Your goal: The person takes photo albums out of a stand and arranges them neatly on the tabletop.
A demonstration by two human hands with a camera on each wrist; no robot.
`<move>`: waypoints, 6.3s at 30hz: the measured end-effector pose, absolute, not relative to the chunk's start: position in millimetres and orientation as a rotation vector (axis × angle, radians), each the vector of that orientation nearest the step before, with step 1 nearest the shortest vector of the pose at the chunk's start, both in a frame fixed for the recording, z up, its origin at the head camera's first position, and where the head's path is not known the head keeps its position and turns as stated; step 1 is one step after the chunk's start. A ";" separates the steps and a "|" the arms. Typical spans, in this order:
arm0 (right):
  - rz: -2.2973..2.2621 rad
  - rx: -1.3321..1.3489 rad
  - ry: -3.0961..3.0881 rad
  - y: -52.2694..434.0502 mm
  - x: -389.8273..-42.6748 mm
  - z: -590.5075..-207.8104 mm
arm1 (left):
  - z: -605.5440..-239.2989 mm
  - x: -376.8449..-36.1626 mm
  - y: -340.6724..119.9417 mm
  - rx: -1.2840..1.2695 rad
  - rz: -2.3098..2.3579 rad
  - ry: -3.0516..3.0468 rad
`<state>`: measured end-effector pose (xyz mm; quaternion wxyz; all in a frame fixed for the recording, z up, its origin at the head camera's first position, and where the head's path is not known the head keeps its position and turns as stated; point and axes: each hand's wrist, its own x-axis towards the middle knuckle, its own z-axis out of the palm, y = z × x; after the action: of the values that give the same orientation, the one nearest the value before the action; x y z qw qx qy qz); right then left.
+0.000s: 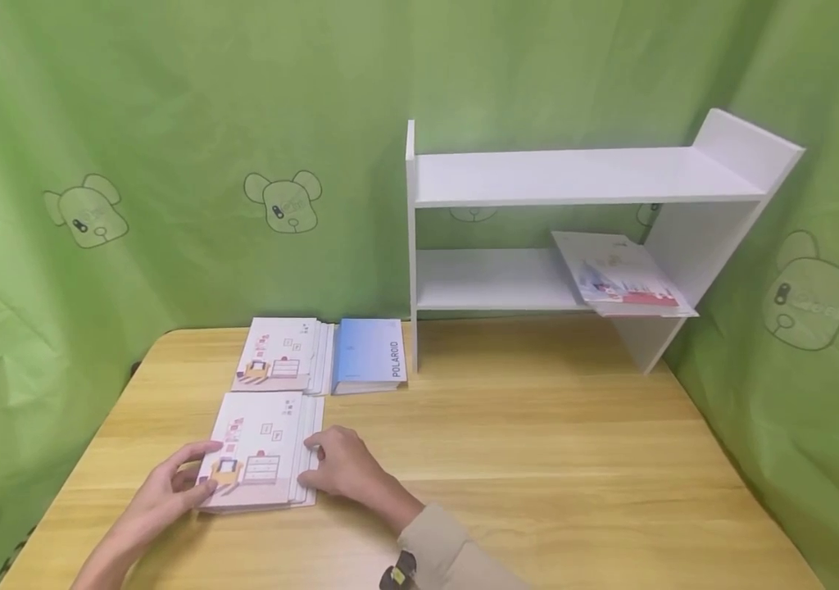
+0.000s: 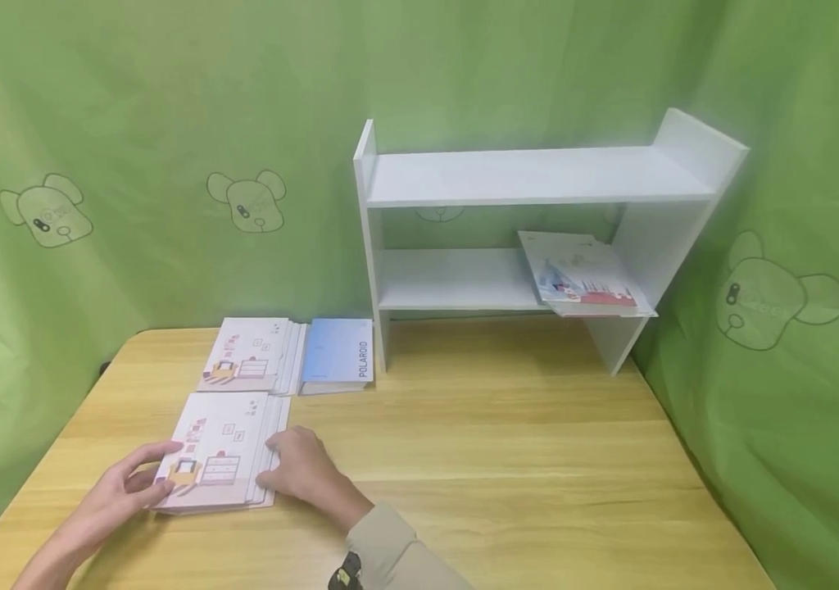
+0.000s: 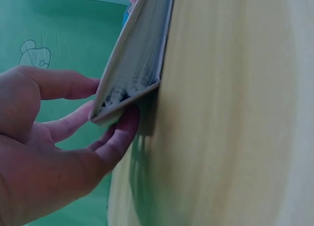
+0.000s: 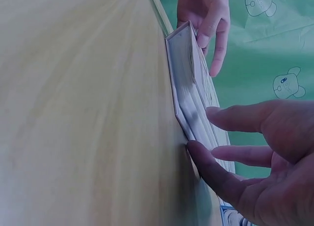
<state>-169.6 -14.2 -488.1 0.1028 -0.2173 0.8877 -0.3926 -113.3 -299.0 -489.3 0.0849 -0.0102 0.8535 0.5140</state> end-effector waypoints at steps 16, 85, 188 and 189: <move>-1.318 -0.662 2.512 1.3 -169.3 -487.5 | -468.8 -114.6 -293.2 0.048 1.447 2.831; -1.774 -0.597 2.697 146.6 -184.7 -410.1 | -423.1 -173.1 -165.3 0.544 2.269 2.410; -1.792 -0.321 3.115 308.4 -186.5 -416.6 | -420.8 -233.2 48.2 0.763 2.268 2.204; -1.804 -0.320 3.109 309.3 -185.8 -417.3 | -421.6 -233.2 50.5 0.753 2.264 2.209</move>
<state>-185.8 309.3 -417.3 -0.2315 -0.0863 0.8381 -0.4864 -233.2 50.5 -421.6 -0.0549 0.2314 0.6783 0.6953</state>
